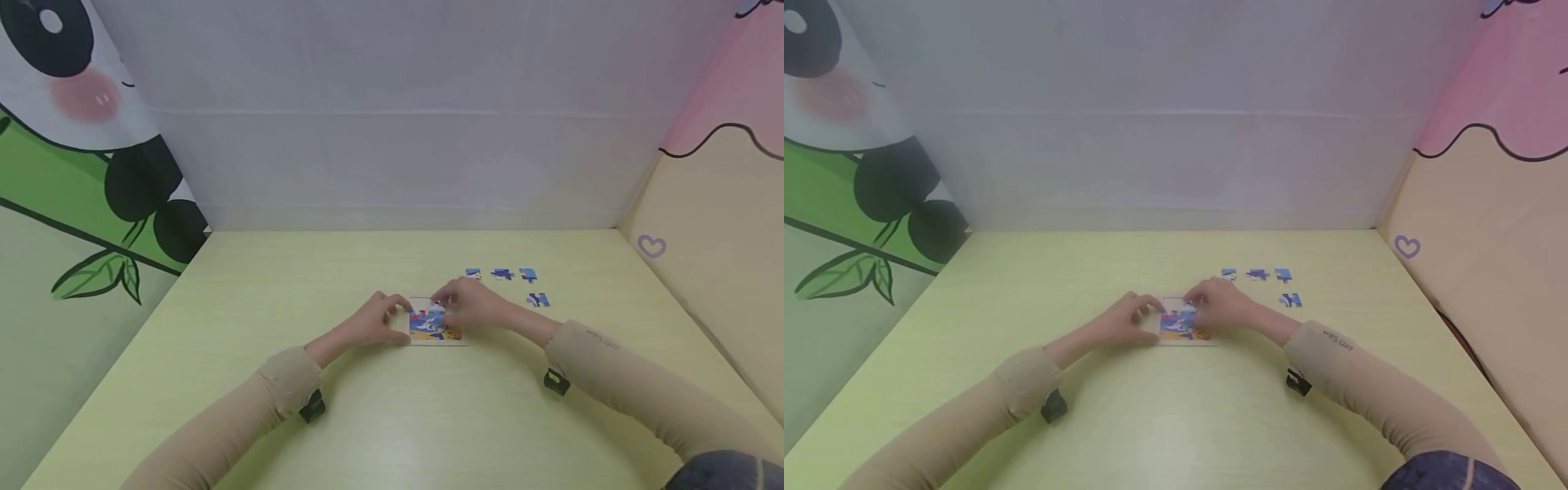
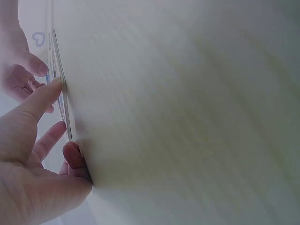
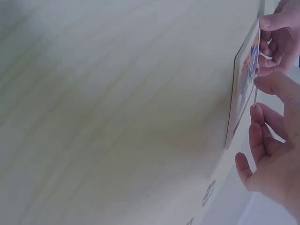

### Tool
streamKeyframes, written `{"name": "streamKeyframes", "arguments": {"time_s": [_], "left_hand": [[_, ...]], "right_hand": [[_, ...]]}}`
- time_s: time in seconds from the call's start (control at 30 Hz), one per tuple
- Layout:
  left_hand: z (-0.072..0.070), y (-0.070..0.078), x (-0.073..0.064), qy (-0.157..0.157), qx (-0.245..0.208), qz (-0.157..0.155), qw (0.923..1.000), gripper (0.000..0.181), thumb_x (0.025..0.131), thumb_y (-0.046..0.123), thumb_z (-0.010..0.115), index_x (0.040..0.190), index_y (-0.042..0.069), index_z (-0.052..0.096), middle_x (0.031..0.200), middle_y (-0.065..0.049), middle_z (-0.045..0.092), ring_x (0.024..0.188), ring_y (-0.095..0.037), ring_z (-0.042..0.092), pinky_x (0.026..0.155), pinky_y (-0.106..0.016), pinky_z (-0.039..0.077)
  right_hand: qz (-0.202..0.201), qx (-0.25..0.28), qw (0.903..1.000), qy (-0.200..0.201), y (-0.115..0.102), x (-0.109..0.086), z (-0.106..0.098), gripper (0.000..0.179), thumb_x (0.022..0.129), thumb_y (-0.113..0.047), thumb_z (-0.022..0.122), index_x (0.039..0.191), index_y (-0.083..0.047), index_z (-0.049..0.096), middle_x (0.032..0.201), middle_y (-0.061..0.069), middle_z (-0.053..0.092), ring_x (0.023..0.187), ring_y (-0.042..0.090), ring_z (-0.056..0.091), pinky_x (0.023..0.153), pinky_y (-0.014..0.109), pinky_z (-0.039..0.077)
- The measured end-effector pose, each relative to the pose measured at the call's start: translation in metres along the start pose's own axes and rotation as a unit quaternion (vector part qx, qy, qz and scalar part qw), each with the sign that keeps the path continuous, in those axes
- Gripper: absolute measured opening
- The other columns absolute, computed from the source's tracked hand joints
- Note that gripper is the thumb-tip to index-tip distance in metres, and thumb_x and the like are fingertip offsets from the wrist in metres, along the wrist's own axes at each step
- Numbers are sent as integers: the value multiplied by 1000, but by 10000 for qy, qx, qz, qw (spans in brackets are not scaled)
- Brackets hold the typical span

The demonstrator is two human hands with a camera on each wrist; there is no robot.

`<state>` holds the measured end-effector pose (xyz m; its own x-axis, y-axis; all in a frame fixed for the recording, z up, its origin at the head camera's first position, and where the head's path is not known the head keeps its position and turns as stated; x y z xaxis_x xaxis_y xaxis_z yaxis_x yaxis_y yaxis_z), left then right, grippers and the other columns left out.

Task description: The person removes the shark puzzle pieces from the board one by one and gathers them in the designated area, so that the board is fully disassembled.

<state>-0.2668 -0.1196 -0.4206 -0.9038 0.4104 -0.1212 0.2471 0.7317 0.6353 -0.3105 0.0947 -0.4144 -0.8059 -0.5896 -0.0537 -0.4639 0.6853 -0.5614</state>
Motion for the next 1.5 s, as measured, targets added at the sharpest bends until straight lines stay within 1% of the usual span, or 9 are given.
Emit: {"name": "streamKeyframes", "arguments": {"time_s": [0.2,0.4,0.53,0.7,0.87,1.03,1.13,1.33,1.5], "left_hand": [[-1,-1,-1,14,-20,-40,10000,52,78,27,84,124,19,60,114,-13,50,97,-21,46,83,-33,41],[-1,0,-2,35,-7,-84,10000,52,78,26,84,124,20,60,114,-13,51,97,-21,47,84,-34,42],[-1,0,-2,32,14,-119,9999,52,78,27,84,124,20,60,116,-12,51,99,-21,48,86,-35,43],[0,1,-2,10,20,-151,9999,53,79,27,84,125,21,60,117,-12,51,100,-21,48,87,-35,43],[-1,1,-3,-21,7,-153,9999,53,79,27,83,126,21,59,117,-11,51,100,-22,47,87,-35,42],[-1,1,-3,-9,-21,-129,9999,53,79,27,84,125,21,59,117,-12,51,101,-22,48,87,-36,43],[-2,2,-3,-6,-16,-101,9999,53,78,28,84,125,21,59,117,-12,51,100,-22,49,87,-36,43],[-2,2,-4,-10,-28,-133,9999,53,78,28,84,125,20,59,117,-13,51,100,-22,48,87,-36,43],[-1,0,-2,9,-41,-126,9999,53,78,27,84,125,20,60,117,-13,51,101,-22,49,87,-36,43]], "right_hand": [[-134,70,9999,55,8,-3,-8,45,76,-12,77,120,-16,70,110,-3,68,97,16,57,81,32,48],[-531,-230,9978,327,14,-13,-20,43,80,-18,77,122,-16,68,113,-2,67,108,22,55,93,41,44],[-593,-465,9955,581,20,-19,-29,41,82,-19,77,122,-17,69,113,-1,68,108,23,53,93,42,43],[-746,-702,9909,868,32,-25,-38,40,80,-16,76,120,-16,70,105,-2,70,103,21,55,90,41,41],[-1063,-593,9879,963,46,-33,-47,39,79,-12,77,117,-12,71,101,0,71,99,21,54,88,41,39],[-1045,-571,9874,1038,63,-40,-55,39,79,-10,76,118,-10,71,103,2,71,97,20,54,84,37,41],[-995,-616,9871,1092,71,-45,-58,40,79,-9,75,119,-7,70,104,4,71,97,22,55,84,38,42],[-708,-605,9907,993,85,-51,-63,41,81,-7,76,121,-6,69,108,6,72,100,23,56,86,40,43],[-492,-735,9923,873,96,-55,-64,41,82,-9,76,122,-6,68,110,6,71,100,23,56,85,39,44]]}}
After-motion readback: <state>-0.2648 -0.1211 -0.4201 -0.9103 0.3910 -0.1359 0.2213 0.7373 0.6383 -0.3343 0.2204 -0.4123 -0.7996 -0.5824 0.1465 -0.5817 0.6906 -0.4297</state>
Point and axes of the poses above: each hand's wrist, its own x-axis towards the middle knuckle, its own z-axis out of the palm, y = z × x, the point moved 3 cm from there along x, towards the middle knuckle
